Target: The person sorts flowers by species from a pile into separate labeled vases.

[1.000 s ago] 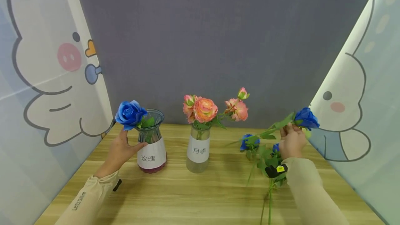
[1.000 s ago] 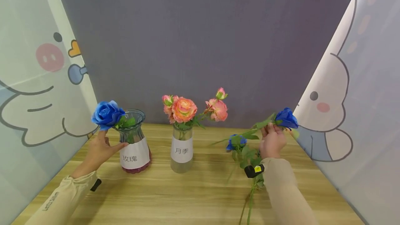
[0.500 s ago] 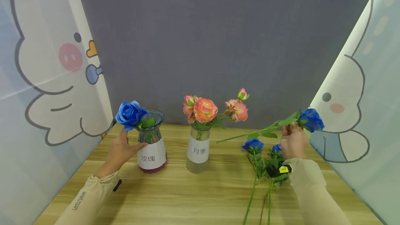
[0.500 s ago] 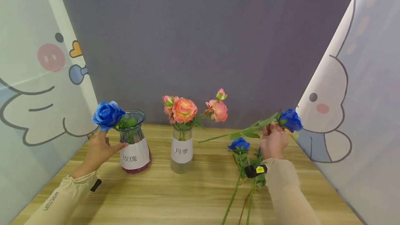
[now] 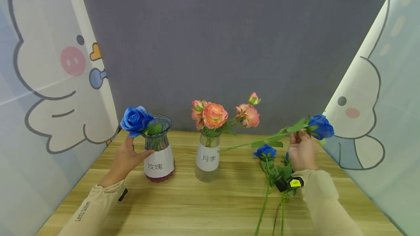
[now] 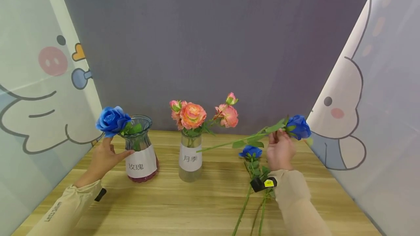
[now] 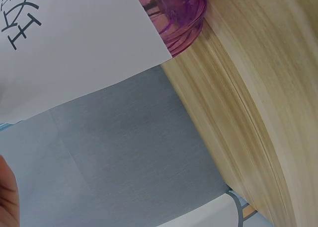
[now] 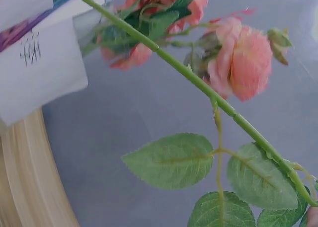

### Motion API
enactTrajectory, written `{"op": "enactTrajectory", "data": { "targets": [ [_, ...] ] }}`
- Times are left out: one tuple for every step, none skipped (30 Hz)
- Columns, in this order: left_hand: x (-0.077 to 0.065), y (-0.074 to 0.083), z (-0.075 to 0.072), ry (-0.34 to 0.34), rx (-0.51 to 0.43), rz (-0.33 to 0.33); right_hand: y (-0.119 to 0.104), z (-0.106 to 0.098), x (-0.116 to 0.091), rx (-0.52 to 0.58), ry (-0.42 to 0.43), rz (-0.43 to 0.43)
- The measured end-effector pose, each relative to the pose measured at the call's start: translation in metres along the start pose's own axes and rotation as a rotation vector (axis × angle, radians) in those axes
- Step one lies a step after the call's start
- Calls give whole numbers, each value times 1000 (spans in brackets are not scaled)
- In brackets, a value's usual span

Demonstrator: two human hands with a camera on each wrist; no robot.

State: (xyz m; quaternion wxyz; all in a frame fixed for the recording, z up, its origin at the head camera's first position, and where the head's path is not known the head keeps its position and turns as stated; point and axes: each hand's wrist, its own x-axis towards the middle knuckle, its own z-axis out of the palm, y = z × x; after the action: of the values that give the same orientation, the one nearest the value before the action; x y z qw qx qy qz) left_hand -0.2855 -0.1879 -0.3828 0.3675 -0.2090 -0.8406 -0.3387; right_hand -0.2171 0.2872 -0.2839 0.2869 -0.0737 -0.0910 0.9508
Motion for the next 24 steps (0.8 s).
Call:
{"op": "enactTrajectory", "data": {
  "targets": [
    [0, 0, 0, -2, 0, -4, 1, 1, -1, 10, -6, 10],
    [0, 0, 0, -2, 2, -7, 2, 1, -3, 19, -20, 19],
    [0, 0, -1, -3, 3, -9, 4, 2, -5, 26, -28, 17],
    [0, 0, -1, -3, 1, -8, 6, 2, -7, 28, -41, 11],
    [0, 1, -1, -4, 3, -7, 8, 3, -9, 27, -51, -4],
    [0, 1, -1, -4, 2, -7, 11, 4, -12, 26, -59, -24],
    [0, 1, -1, -4, 1, -9, 13, 5, -14, 14, -70, -50],
    [0, 1, -1, -3, 1, -8, 16, 5, -17, -3, -73, -78],
    [0, 1, 0, -2, 1, -6, 18, 6, -20, -19, -70, -109],
    [0, 1, 0, 0, -1, -4, 21, 7, -22, -33, -70, -135],
    [0, 0, 0, 2, 1, -3, 23, 8, -25, -42, -66, -160],
    [0, 0, 0, 4, 2, 0, 24, 8, -27, -51, -72, -176],
    [0, 0, 0, 5, 3, 1, 26, 9, -29, -59, -74, -188],
    [0, 0, 0, 6, 6, 3, 28, 10, -31, -64, -78, -195],
    [0, 0, 0, 6, 9, 2, 29, 10, -32, -60, -84, -195],
    [0, 0, 0, 4, 11, -1, 30, 10, -34, -61, -92, -194],
    [0, -1, 0, 2, 14, -3, 32, 11, -35, -59, -98, -188],
    [0, -1, 0, -1, 15, -6, 33, 11, -37, -61, -107, -181],
    [0, -1, 0, -5, 14, -11, 34, 10, -38, -61, -114, -175],
    [0, -1, 0, -9, 15, -19, 36, 10, -40, -62, -124, -172],
    [0, -1, 0, -13, 14, -24, 37, 10, -41, -61, -132, -168],
    [0, 0, 0, -16, 13, -27, 39, 11, -43, -63, -142, -166],
    [0, 0, 0, -19, 14, -32, 40, 11, -45, -62, -152, -164],
    [0, 0, 0, -23, 13, -38, 41, 11, -47, -63, -164, -167]
  ]
}}
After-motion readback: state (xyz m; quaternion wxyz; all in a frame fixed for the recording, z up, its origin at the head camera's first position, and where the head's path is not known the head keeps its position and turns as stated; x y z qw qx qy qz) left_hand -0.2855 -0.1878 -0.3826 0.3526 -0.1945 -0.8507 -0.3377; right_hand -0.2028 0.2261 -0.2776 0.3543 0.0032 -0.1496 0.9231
